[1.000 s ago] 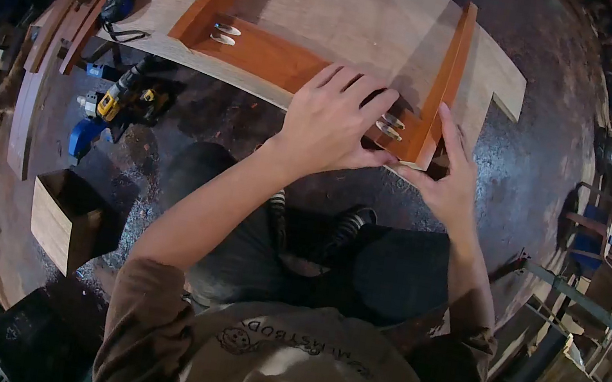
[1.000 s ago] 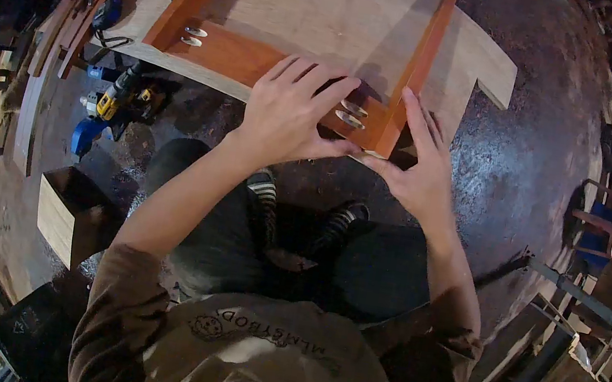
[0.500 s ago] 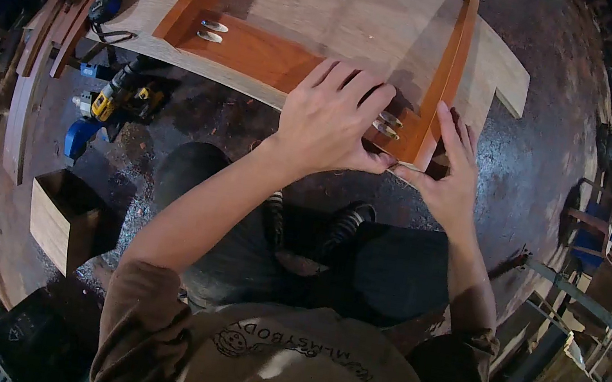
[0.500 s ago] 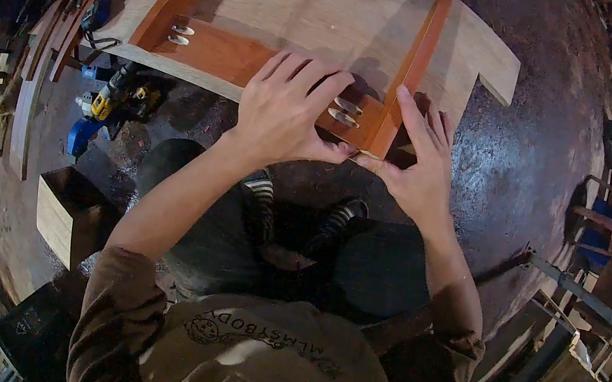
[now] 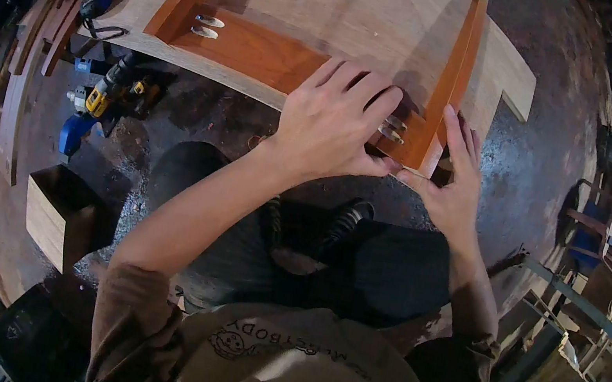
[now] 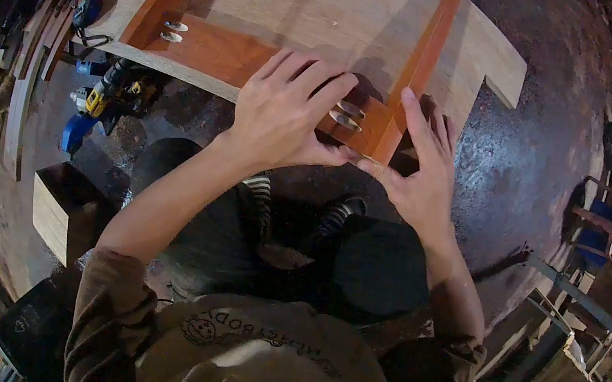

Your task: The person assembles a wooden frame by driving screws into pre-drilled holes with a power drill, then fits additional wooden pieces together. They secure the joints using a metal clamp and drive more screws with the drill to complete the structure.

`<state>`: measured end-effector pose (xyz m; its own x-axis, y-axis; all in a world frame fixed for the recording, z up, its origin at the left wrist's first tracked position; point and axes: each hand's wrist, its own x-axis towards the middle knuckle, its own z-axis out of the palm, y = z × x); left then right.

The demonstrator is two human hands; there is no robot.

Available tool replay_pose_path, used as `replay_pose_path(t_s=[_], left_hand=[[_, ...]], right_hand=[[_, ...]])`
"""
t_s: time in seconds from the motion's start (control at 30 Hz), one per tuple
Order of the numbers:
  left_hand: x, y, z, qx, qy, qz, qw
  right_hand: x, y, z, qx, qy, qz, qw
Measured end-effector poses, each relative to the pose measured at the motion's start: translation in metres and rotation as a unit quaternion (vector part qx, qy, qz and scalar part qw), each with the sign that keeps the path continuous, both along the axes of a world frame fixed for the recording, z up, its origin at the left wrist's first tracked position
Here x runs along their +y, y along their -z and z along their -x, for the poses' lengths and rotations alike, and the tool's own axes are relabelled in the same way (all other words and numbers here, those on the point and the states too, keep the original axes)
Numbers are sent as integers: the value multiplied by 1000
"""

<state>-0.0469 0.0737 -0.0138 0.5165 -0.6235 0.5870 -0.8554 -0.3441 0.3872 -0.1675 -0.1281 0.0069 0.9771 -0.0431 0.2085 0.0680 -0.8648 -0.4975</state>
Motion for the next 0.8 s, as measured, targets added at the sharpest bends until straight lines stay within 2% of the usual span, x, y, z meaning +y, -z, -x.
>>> replay_pose_path(t_s=[0.13, 0.3, 0.37, 0.43, 0.5, 0.57, 0.67, 0.73, 0.8], left_hand=[[1, -3, 0, 8, -3, -4, 1000], [15, -14, -4, 69, 49, -42, 996], [26, -22, -9, 52, 62, -54, 995], [41, -29, -18, 39, 77, -67, 994], [55, -31, -34, 7, 50, -125, 991], [63, -25, -51, -12, 53, -124, 991], [66, -15, -59, -23, 76, -139, 987], [64, -9, -60, -21, 76, -154, 985], [61, -8, -60, -20, 76, -148, 986]], right_hand=[[1, -3, 0, 5, -2, -6, 1000], [3, -3, 4, 10, -6, 8, 1000], [2, -3, 2, 10, -11, 19, 1000], [2, 0, 4, 17, 12, -46, 999], [1, -1, 4, 31, 8, -70, 997], [-1, -1, 5, 45, 5, -96, 994], [-5, 2, 5, 30, -11, -69, 997], [-1, 3, 3, -24, -30, 34, 999], [-1, 5, 2, -25, -24, 32, 999]])
